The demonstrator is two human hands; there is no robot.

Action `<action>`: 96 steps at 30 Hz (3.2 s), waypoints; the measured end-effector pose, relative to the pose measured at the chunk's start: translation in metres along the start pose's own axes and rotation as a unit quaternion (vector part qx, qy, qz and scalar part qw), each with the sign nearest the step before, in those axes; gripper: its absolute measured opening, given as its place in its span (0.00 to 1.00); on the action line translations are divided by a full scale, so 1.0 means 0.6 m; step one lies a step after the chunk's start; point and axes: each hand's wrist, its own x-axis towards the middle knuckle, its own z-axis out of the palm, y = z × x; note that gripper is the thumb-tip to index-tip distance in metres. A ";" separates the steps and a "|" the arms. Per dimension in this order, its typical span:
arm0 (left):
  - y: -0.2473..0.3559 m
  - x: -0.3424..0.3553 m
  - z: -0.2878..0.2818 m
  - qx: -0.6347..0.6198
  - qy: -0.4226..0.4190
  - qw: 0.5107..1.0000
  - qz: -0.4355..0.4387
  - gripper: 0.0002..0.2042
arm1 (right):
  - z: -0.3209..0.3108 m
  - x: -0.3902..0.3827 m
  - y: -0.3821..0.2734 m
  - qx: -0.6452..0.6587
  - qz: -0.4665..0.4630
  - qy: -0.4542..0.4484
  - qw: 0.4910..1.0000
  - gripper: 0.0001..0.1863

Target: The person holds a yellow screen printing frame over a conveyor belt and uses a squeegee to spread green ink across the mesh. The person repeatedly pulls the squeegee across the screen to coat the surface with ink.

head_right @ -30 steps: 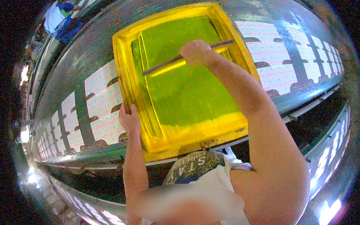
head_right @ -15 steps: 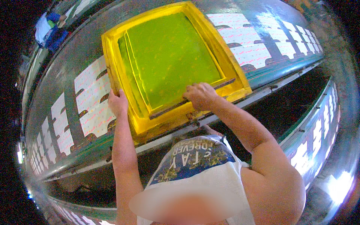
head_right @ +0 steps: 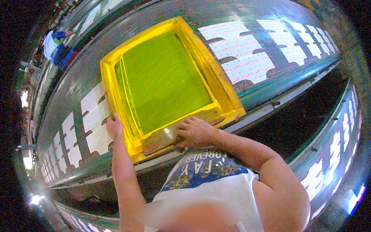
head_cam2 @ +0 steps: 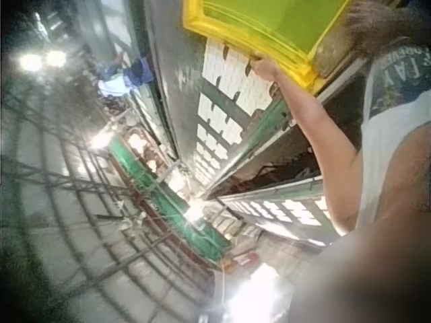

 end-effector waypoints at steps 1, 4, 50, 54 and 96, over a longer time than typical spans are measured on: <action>0.003 0.002 0.000 0.017 0.009 1.000 -0.006 0.28 | -0.010 -0.014 0.025 0.027 0.002 -0.011 1.000 0.32; 0.015 0.002 0.006 0.062 0.022 0.997 -0.029 0.28 | -0.051 -0.063 0.110 -0.008 0.046 0.117 0.992 0.28; 0.281 -0.104 0.013 -0.265 -0.045 0.962 -0.047 0.15 | -0.313 -0.205 0.549 0.045 0.450 0.302 0.839 0.33; 0.406 -0.179 0.055 -0.283 -0.048 0.958 -0.012 0.17 | -0.341 -0.312 0.650 0.026 0.444 0.346 0.826 0.34; 0.683 -0.356 0.185 -0.333 -0.057 0.939 -0.062 0.17 | -0.427 -0.593 0.831 0.105 0.418 0.357 0.829 0.33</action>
